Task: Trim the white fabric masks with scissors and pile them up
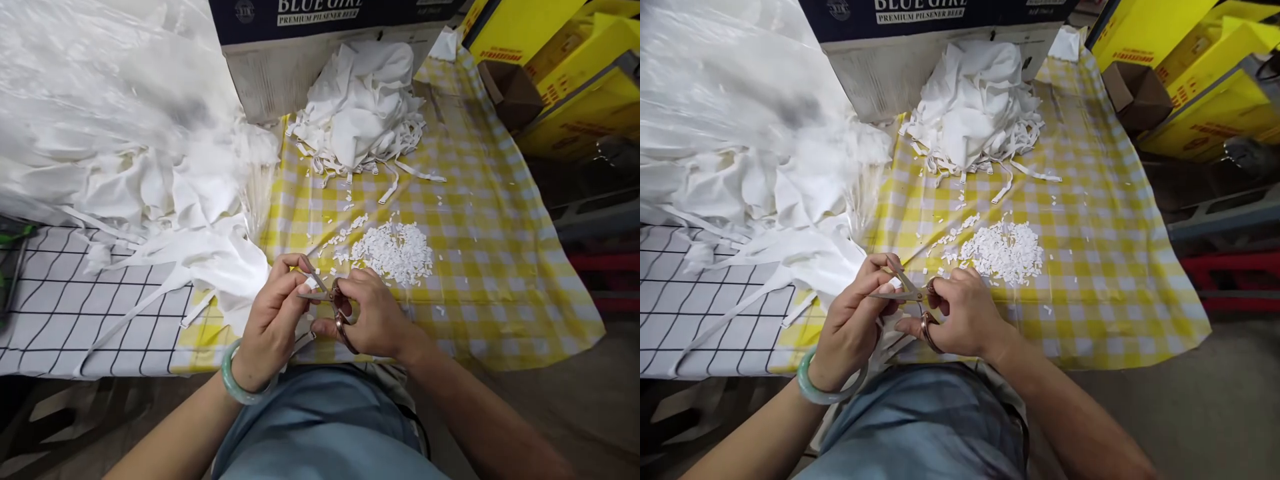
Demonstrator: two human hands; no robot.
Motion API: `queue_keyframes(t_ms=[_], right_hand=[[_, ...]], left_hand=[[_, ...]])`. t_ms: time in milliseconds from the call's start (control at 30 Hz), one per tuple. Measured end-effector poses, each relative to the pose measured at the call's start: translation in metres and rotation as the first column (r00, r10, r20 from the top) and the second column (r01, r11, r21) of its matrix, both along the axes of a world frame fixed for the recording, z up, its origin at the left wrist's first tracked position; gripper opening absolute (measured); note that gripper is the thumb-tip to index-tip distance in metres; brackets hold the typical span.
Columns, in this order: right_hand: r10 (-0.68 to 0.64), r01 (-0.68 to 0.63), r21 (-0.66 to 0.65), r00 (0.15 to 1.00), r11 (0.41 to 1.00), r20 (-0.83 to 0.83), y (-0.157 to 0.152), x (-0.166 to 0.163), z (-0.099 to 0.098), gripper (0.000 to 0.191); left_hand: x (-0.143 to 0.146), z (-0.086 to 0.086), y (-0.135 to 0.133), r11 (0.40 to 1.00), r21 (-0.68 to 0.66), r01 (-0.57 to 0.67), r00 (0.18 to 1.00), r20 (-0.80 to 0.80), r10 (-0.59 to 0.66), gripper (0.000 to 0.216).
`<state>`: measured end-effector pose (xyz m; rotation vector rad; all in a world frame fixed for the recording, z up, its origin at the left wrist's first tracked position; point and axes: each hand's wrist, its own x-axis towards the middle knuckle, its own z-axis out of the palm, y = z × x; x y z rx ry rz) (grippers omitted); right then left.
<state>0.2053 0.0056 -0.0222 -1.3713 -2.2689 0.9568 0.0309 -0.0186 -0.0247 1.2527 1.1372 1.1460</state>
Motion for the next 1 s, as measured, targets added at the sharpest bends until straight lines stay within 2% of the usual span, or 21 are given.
queue_keyframes(t_ms=[167,500,767,900,1000], right_hand=[[-0.010,0.010,-0.015,1.000,1.000,-0.010,0.001,0.001,0.000,0.044],[-0.025,0.025,0.006,0.999,1.000,-0.046,0.001,0.004,-0.004,0.042],[-0.044,0.045,0.045,0.998,0.998,-0.042,-0.003,0.009,-0.009,0.040],[-0.099,0.098,0.063,0.995,0.993,0.015,-0.008,0.017,-0.020,0.042],[-0.166,0.167,-0.007,0.983,0.986,0.082,-0.012,0.029,-0.026,0.049]], left_hand=[[0.002,-0.002,0.001,0.999,0.024,0.023,0.999,-0.036,-0.022,0.027],[0.001,-0.005,0.002,0.974,0.205,0.096,0.991,-0.112,-0.074,0.024],[0.004,-0.007,0.003,0.972,0.211,0.101,0.990,-0.123,-0.076,0.022],[0.011,-0.008,0.008,0.971,0.175,0.166,0.976,-0.169,-0.136,0.024],[0.019,-0.011,0.012,0.964,0.150,0.218,0.959,-0.216,-0.184,0.025]])
